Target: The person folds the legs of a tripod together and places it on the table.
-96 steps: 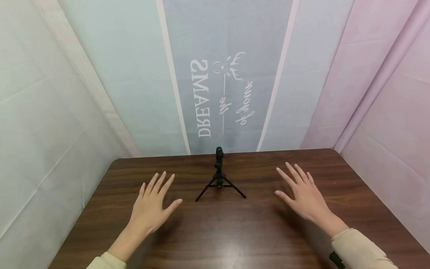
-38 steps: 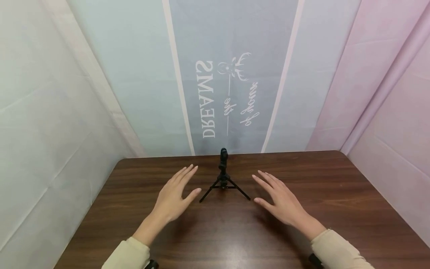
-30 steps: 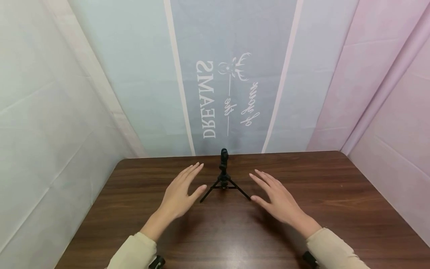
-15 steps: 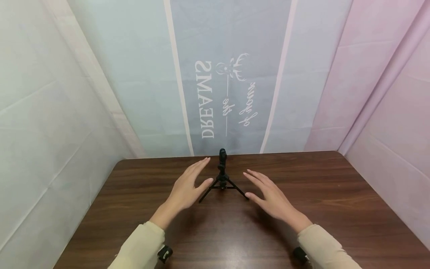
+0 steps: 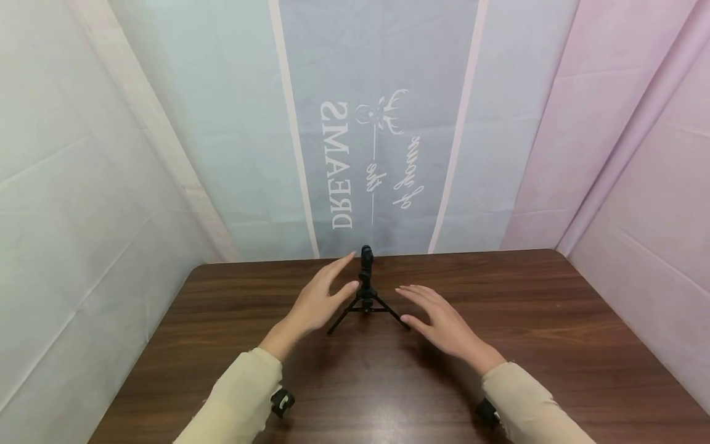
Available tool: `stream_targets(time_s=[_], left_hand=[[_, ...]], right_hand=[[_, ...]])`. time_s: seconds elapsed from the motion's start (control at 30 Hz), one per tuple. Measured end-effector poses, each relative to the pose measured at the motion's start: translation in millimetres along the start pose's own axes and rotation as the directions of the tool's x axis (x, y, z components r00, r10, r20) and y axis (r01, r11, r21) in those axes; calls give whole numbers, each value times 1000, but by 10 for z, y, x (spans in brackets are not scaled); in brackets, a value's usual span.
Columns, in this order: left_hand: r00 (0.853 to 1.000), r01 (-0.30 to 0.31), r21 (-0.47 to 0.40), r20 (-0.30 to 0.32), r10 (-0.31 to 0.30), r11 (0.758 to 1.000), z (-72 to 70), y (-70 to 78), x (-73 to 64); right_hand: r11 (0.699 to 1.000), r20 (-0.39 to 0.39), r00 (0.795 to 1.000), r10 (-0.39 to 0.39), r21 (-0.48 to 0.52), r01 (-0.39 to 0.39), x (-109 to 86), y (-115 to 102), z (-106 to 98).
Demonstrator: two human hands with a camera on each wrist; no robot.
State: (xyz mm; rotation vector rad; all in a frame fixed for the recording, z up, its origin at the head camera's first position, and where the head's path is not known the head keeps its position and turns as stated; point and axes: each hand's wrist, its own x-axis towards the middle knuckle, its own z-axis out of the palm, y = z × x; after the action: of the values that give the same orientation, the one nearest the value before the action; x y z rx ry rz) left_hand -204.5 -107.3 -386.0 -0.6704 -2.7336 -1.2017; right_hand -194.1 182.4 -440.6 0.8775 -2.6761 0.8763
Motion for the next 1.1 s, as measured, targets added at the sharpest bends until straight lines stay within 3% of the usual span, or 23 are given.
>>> stream_targets(time_s=[0.37,0.7,1.1], left_hand=[[1000,22,-232,-17,-27,973,65,116,201],[997,73,-265,1,-76,962,77,129,333],[993,117,-254,9,-118,960,87,139,499]], right_hand=[[995,83,994,67,69,-73,46,28,13],[962,140,984,108,235,-139,163,138,83],[935,192,972,132,300,-186,200,229,133]])
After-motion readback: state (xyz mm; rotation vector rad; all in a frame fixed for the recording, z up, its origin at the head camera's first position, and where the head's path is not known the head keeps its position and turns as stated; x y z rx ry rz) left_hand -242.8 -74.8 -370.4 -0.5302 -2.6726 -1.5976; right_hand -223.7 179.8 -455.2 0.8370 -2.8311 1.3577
